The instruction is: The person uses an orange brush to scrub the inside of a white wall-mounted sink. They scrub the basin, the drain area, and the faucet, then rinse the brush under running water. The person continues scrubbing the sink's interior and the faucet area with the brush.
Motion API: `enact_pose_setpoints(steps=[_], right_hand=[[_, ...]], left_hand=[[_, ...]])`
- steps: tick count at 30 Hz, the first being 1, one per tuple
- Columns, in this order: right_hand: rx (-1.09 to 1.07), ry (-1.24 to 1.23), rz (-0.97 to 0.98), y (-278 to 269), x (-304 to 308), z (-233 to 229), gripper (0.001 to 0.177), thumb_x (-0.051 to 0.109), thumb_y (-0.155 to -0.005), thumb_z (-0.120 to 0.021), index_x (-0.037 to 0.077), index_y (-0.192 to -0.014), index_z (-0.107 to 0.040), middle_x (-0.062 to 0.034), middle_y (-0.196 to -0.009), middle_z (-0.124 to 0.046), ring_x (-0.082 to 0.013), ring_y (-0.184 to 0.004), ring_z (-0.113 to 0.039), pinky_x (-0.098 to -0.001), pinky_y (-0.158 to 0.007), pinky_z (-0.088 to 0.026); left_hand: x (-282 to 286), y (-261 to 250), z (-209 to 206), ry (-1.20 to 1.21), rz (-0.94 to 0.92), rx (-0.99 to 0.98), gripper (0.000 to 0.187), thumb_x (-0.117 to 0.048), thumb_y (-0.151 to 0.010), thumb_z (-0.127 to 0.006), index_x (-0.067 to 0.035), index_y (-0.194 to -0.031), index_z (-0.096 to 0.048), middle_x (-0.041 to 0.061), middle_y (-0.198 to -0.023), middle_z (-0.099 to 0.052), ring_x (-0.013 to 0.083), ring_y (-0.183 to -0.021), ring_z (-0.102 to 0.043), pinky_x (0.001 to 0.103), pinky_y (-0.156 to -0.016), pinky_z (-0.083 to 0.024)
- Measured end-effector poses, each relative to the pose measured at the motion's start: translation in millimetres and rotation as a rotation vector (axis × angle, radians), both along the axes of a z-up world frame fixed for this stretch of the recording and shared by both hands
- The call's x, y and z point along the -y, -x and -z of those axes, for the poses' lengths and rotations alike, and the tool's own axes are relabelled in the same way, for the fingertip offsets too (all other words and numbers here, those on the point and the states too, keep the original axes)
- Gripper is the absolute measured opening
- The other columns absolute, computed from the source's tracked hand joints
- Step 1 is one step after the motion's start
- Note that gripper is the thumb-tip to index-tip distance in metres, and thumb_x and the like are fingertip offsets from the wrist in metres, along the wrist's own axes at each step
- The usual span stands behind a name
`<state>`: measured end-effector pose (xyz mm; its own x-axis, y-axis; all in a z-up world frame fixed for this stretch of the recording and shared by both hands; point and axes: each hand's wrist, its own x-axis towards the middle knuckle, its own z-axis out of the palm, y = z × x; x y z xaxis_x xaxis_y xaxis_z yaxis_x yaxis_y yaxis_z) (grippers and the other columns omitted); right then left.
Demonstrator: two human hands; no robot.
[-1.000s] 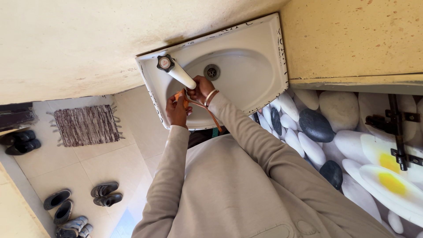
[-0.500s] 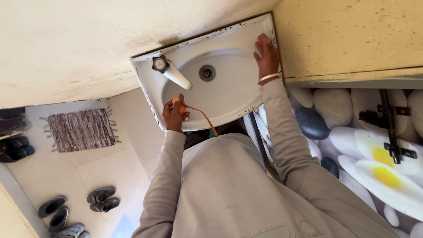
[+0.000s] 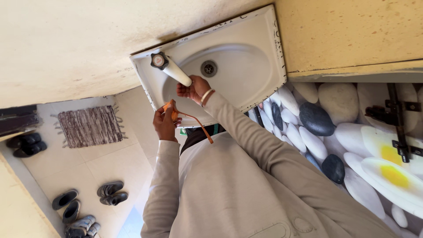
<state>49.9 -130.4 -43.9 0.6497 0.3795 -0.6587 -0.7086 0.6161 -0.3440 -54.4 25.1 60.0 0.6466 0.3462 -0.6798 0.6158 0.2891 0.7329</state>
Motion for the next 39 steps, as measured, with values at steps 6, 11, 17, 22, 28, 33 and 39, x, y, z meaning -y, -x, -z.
enact_pose_setpoints(steps=[6, 11, 17, 22, 28, 33, 39], right_hand=[[-0.088, 0.015, 0.036, -12.1, -8.0, 6.1, 0.023, 0.019, -0.097, -0.042, 0.004, -0.082, -0.053, -0.0081, -0.065, -0.051, -0.0181, -0.053, -0.048, -0.034, -0.048, -0.041], [0.056, -0.16, -0.037, -6.5, 40.9, 30.5, 0.035, 0.019, -0.096, -0.049, 0.02, -0.062, -0.039, 0.0044, -0.054, -0.033, -0.0114, -0.044, -0.032, -0.0281, -0.035, -0.026], [0.15, 0.34, 0.096, 11.8, 164.3, -17.5, 0.02, 0.022, -0.098, -0.055, 0.007, -0.09, -0.066, -0.0053, -0.073, -0.062, -0.0185, -0.063, -0.061, -0.0349, -0.061, -0.053], [0.356, 0.74, 0.141, 9.7, 213.7, -36.8, 0.034, 0.023, -0.101, -0.051, 0.005, -0.123, -0.07, -0.0061, -0.106, -0.077, -0.0132, -0.096, -0.073, -0.0249, -0.078, -0.056], [0.36, 0.449, -0.446, 55.1, 133.6, -64.1, 0.04, 0.029, -0.099, -0.056, 0.014, -0.136, -0.06, 0.0012, -0.103, -0.072, -0.0098, -0.08, -0.066, -0.0248, -0.056, -0.051], [0.408, 0.507, -0.529, 77.2, 105.2, -68.8, 0.036, 0.024, -0.103, -0.057, 0.007, -0.134, -0.065, 0.0043, -0.105, -0.071, -0.0078, -0.074, -0.058, -0.0235, -0.059, -0.05], [0.738, 1.398, -0.436, 35.9, 155.5, -45.3, 0.031, 0.009, -0.097, -0.062, 0.003, -0.126, -0.069, -0.017, -0.111, -0.076, -0.0298, -0.096, -0.072, -0.039, -0.083, -0.059]], left_hand=[[-5.6, 9.8, -9.8, 0.006, -0.06, -0.015, 0.036, -0.029, -0.094, -0.071, -0.004, -0.118, -0.061, 0.006, -0.089, -0.074, 0.0131, -0.058, -0.067, 0.025, -0.049, -0.048], [0.5, 8.9, -9.6, 0.042, -0.056, -0.01, 0.036, -0.028, -0.094, -0.071, -0.003, -0.118, -0.061, 0.007, -0.09, -0.072, 0.0143, -0.058, -0.067, 0.026, -0.05, -0.05], [6.1, 1.9, -3.0, 0.083, -0.014, -0.012, 0.038, -0.028, -0.092, -0.072, -0.003, -0.119, -0.062, 0.007, -0.09, -0.07, 0.0152, -0.059, -0.067, 0.027, -0.049, -0.05], [21.7, -6.6, -0.7, 0.101, 0.052, -0.033, 0.039, -0.029, -0.094, -0.072, -0.004, -0.122, -0.062, 0.006, -0.09, -0.07, 0.015, -0.064, -0.068, 0.026, -0.053, -0.049], [39.5, -10.1, 5.1, 0.084, 0.12, 0.011, 0.038, -0.03, -0.097, -0.066, -0.008, -0.127, -0.059, 0.006, -0.101, -0.075, 0.0139, -0.087, -0.07, 0.028, -0.068, -0.052], [44.7, -10.0, 28.7, 0.049, 0.253, 0.057, 0.044, -0.034, -0.096, -0.066, -0.011, -0.132, -0.058, 0.007, -0.108, -0.075, 0.0138, -0.095, -0.07, 0.029, -0.076, -0.053], [26.7, -32.5, 4.6, -0.616, 0.409, 0.358, 0.055, -0.038, -0.093, -0.079, -0.01, -0.136, -0.061, 0.011, -0.125, -0.071, 0.0232, -0.096, -0.073, 0.037, -0.083, -0.059]])
